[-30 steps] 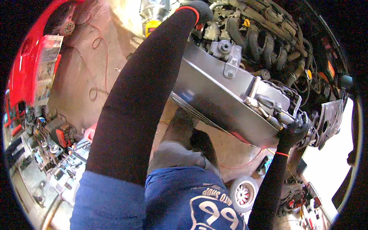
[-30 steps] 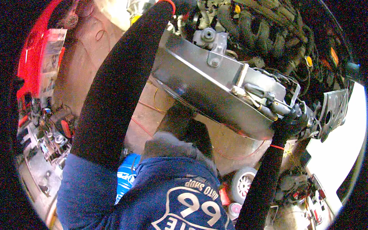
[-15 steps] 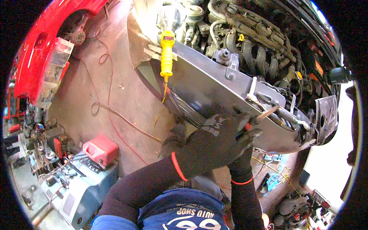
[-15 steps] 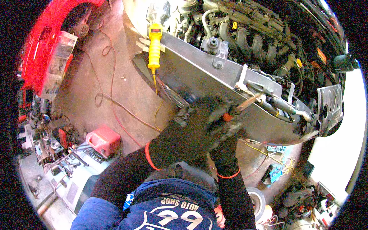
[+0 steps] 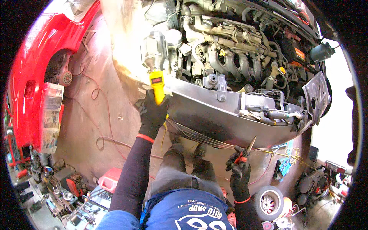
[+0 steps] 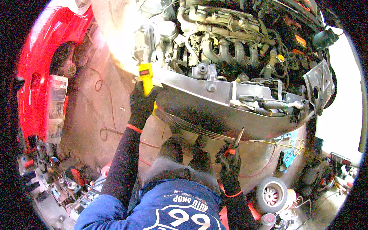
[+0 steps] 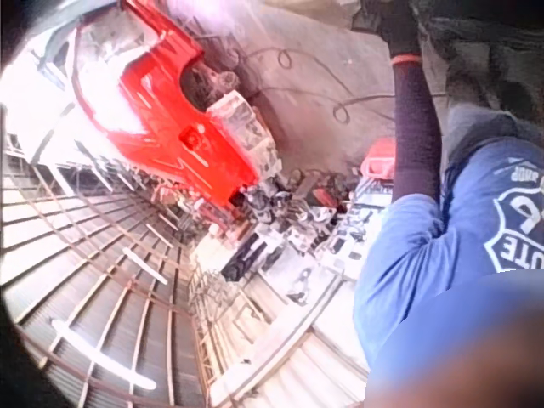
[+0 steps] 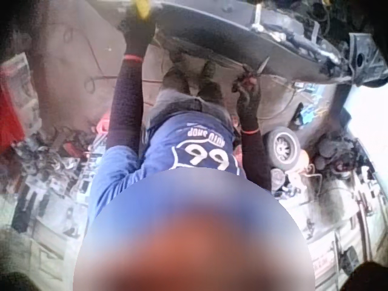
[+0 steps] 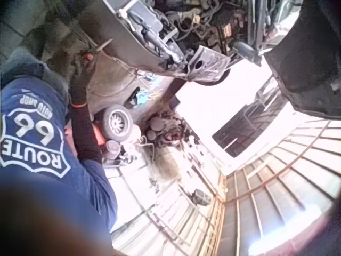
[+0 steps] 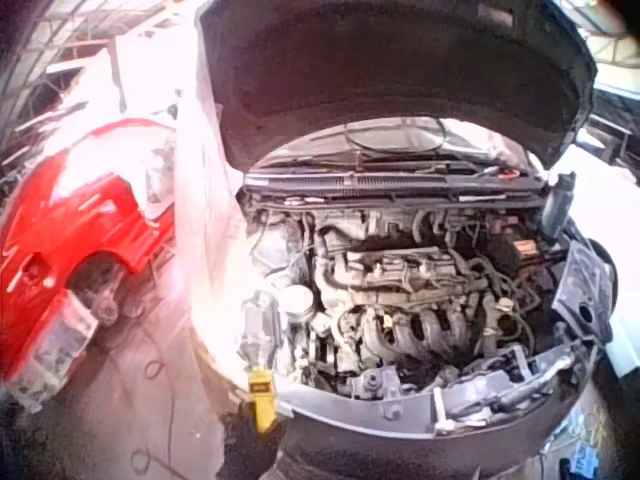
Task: The person retrieves a socket from a tool rack, then uses a ratchet to loosen and remove bolts from the engine bay of a red car. The person continues to remove additional bolts from the engine area.
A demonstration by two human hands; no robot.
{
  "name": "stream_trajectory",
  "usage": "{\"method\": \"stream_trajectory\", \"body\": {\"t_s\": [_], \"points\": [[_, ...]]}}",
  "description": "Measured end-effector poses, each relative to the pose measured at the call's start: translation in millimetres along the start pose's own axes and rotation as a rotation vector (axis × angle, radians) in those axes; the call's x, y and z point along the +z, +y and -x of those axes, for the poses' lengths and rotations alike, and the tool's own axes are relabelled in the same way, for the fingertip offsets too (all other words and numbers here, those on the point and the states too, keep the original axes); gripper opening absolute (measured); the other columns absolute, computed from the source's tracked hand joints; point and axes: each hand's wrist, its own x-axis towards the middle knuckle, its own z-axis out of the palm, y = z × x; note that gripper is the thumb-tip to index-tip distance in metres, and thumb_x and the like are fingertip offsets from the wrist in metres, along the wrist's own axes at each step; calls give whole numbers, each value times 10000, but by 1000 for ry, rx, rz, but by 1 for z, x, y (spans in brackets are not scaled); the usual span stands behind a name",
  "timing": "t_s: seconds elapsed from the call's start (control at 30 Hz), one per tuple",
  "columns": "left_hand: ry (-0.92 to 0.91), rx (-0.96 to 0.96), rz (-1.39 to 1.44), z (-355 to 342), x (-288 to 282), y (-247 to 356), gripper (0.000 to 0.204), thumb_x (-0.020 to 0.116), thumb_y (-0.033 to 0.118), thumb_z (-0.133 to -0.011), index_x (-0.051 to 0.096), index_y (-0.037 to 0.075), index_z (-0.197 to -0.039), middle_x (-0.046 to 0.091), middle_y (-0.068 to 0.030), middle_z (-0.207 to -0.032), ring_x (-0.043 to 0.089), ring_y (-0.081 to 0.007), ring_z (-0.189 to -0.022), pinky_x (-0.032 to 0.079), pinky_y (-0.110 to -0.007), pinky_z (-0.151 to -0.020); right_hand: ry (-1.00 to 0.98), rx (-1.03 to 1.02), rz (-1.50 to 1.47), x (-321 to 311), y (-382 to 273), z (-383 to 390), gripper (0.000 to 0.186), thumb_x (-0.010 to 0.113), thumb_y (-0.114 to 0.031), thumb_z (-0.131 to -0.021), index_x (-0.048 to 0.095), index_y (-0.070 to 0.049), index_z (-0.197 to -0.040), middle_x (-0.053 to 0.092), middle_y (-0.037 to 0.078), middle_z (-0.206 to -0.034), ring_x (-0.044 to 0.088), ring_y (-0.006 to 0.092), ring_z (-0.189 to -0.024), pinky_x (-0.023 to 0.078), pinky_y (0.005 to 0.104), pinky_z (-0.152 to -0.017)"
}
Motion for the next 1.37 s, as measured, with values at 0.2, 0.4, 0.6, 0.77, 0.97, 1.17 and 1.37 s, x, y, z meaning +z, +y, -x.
{"method": "stream_trajectory", "body": {"t_s": [0.2,0.4,0.6,0.77,0.97,1.17,1.37], "points": [[-26,467,-325,-68,-115,7,443,751,184,-801,611,93,-1211,657,-154,-945,650,-356,-850,527,-448,-759,213,-41,272,18,-4,-6,462,685,-80,-854,534,-24,-1287,598,62,-1053,573,140,-902,517,280,-760],[-211,998,-746,-145,-118,46,576,729,104,-741,617,164,-1303,639,-154,-1247,615,-347,-1135,461,-465,-1018,376,-125,5,27,-18,-41,471,727,-3,-826,504,-59,-1236,597,61,-995,609,152,-845,545,277,-707],[-240,1379,-758,-182,-50,81,487,716,115,-735,664,135,-1219,647,-154,-1235,615,-346,-1111,463,-477,-978,356,-308,313,13,-50,-98,275,750,-111,-853,626,8,-1068,634,73,-962,590,162,-852,508,290,-747],[-344,1405,-940,-165,-8,105,251,612,205,-774,739,130,-977,646,-59,-919,609,-246,-972,443,-415,-857,374,-461,380,2,-68,-132,278,718,-113,-834,642,27,-1062,662,78,-978,614,158,-818,514,302,-727],[-536,1364,-694,-166,19,82,244,676,158,-743,753,107,-969,681,-146,-820,669,-310,-757,523,-415,-665,374,-380,18,3,-30,-110,511,670,-184,-879,561,0,-1343,664,145,-1104,632,271,-901,533,378,-763],[-842,817,-596,-182,23,52,463,770,189,-728,677,95,-1172,668,-160,-1167,634,-341,-1039,500,-447,-911,297,-231,-383,44,62,-53,479,531,-203,-980,418,-127,-1439,615,121,-965,581,232,-753,512,350,-644],[-820,991,-746,-180,29,85,367,787,253,-703,755,102,-1036,710,-210,-957,699,-310,-889,548,-440,-777,6,208,-534,87,125,-24,449,619,-358,-892,617,-1,-1165,634,176,-1114,627,300,-1002,525,507,-874]]}}
